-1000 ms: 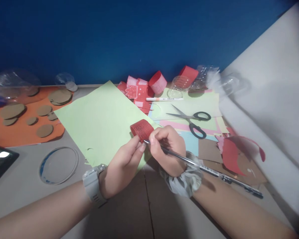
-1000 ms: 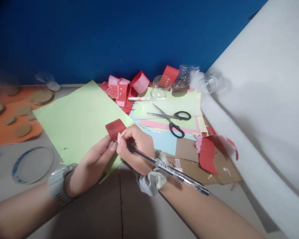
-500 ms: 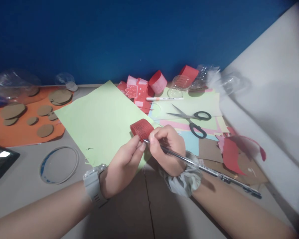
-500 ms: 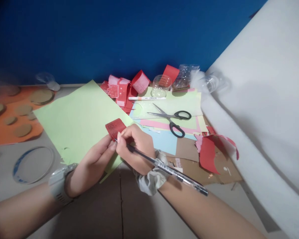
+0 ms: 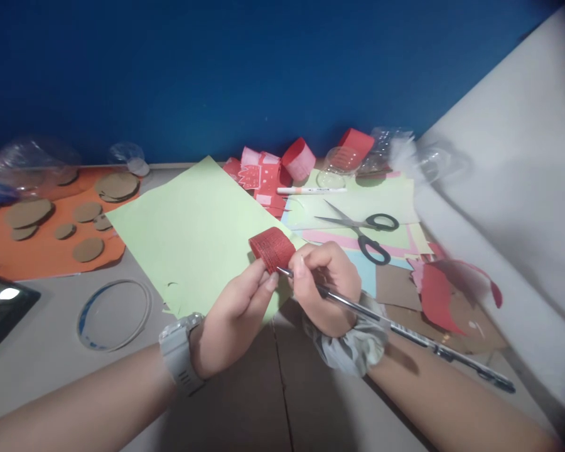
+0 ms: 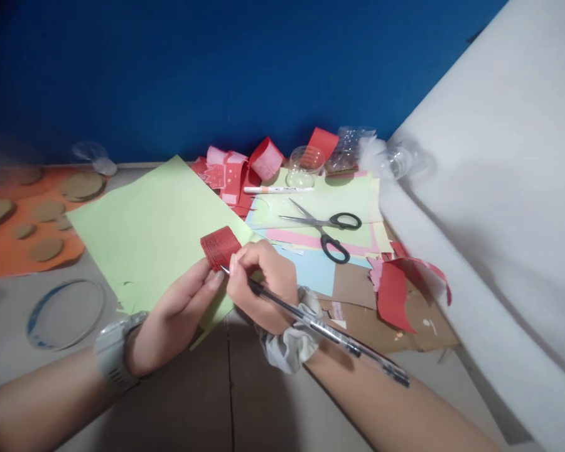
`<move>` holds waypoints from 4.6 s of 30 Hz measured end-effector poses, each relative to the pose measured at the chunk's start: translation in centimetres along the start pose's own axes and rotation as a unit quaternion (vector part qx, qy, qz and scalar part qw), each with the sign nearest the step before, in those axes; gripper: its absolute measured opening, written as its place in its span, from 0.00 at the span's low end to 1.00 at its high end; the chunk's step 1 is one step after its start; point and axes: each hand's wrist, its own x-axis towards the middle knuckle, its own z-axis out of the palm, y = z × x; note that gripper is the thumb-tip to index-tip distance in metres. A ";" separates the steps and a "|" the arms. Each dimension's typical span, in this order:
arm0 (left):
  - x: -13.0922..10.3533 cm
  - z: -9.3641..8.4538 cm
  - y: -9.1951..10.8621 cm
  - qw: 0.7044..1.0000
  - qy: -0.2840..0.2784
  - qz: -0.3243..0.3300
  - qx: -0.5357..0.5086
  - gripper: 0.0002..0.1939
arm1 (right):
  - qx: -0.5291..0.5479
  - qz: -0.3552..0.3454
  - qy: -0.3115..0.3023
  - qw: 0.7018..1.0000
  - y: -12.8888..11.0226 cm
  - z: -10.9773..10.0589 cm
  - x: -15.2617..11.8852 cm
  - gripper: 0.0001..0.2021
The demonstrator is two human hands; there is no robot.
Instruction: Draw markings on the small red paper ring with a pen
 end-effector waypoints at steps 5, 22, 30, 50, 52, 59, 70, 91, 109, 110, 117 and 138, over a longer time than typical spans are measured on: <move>-0.2 0.0 -0.1 1.000 0.012 -0.014 0.014 0.14 | -0.013 0.005 -0.012 1.000 -0.2 0.0 0.2 0.08; 0.0 0.0 0.1 0.999 0.017 -0.029 0.008 0.11 | -0.011 0.010 -0.015 1.000 -0.3 0.1 0.4 0.09; -0.1 0.0 0.0 0.999 0.020 -0.040 0.013 0.10 | -0.014 0.014 -0.010 1.000 -0.3 0.1 0.3 0.09; 0.0 0.1 0.2 1.000 0.009 -0.019 -0.017 0.13 | -0.001 0.018 0.001 1.000 -0.2 0.0 0.3 0.08; -0.1 0.1 0.2 1.000 0.005 -0.020 -0.015 0.13 | -0.005 0.014 -0.001 1.000 -0.2 0.0 0.3 0.09; -0.1 0.1 0.2 0.999 0.012 -0.026 -0.014 0.12 | -0.011 0.006 -0.004 1.000 -0.1 0.0 0.4 0.08; -0.1 0.0 0.3 0.999 -0.014 -0.004 -0.049 0.15 | 0.014 0.001 0.023 1.000 -0.1 -0.1 0.2 0.09; -0.1 -0.2 0.0 1.000 0.002 -0.028 0.002 0.15 | -0.008 -0.003 -0.004 1.000 -0.4 -0.1 0.7 0.11; 0.0 -0.2 0.2 1.000 -0.002 -0.028 -0.002 0.16 | 0.004 0.000 -0.019 1.000 0.0 -0.3 0.5 0.11; 0.0 -0.2 0.1 1.000 -0.002 -0.028 -0.001 0.16 | 0.004 0.002 -0.020 1.000 0.1 -0.3 0.5 0.11; 0.1 -0.2 -0.1 1.000 -0.008 -0.010 -0.011 0.17 | 0.004 0.005 -0.018 1.000 0.2 -0.3 0.5 0.11; 0.0 -0.2 -0.2 0.999 0.002 -0.021 -0.025 0.16 | 0.006 0.000 -0.014 1.000 0.4 -0.4 0.4 0.12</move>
